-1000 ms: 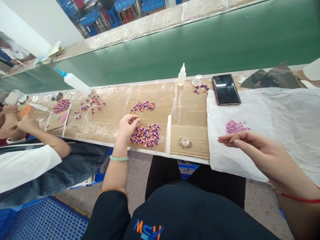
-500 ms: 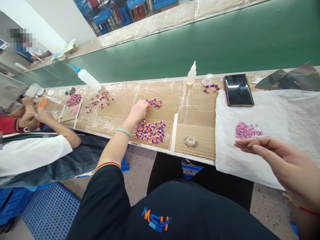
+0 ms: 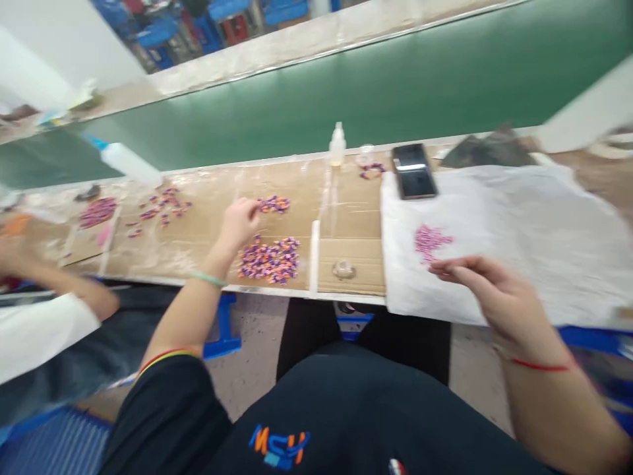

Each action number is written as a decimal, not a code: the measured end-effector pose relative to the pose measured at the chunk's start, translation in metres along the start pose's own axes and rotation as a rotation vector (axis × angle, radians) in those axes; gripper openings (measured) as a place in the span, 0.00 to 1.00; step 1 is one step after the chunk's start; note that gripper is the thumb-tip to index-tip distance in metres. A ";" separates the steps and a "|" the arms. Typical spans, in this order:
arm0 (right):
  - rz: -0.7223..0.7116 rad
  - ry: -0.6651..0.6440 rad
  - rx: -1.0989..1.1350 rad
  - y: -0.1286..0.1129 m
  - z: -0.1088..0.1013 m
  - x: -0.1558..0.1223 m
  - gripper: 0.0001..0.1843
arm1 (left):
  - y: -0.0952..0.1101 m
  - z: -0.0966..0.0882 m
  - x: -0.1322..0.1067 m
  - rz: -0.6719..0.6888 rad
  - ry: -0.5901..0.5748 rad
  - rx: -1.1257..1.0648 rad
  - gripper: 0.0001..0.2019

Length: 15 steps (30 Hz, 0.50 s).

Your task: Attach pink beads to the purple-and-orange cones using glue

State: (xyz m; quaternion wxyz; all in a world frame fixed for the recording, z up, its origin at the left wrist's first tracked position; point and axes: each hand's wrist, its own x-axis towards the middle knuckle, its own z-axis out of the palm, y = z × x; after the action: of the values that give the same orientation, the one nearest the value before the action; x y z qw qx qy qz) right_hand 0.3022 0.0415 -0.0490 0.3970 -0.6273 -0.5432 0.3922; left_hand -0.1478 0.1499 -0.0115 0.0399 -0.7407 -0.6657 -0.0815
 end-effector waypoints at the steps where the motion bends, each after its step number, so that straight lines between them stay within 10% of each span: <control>1: 0.007 0.020 0.008 0.001 0.001 0.000 0.12 | 0.003 -0.004 -0.003 -0.010 0.028 -0.024 0.10; 8: -0.306 0.201 -0.401 0.025 0.000 0.010 0.06 | 0.023 -0.014 -0.023 -0.011 0.047 -0.172 0.09; 15: -0.355 0.105 -0.531 0.024 0.000 0.013 0.06 | 0.072 -0.028 -0.061 -0.186 -0.057 -0.854 0.09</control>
State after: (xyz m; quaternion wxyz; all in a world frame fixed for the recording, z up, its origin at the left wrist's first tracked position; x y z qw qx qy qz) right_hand 0.3128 0.0524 -0.0723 0.3092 -0.6238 -0.7062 0.1283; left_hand -0.0845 0.0779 0.0086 -0.2957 -0.6296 -0.6369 -0.3323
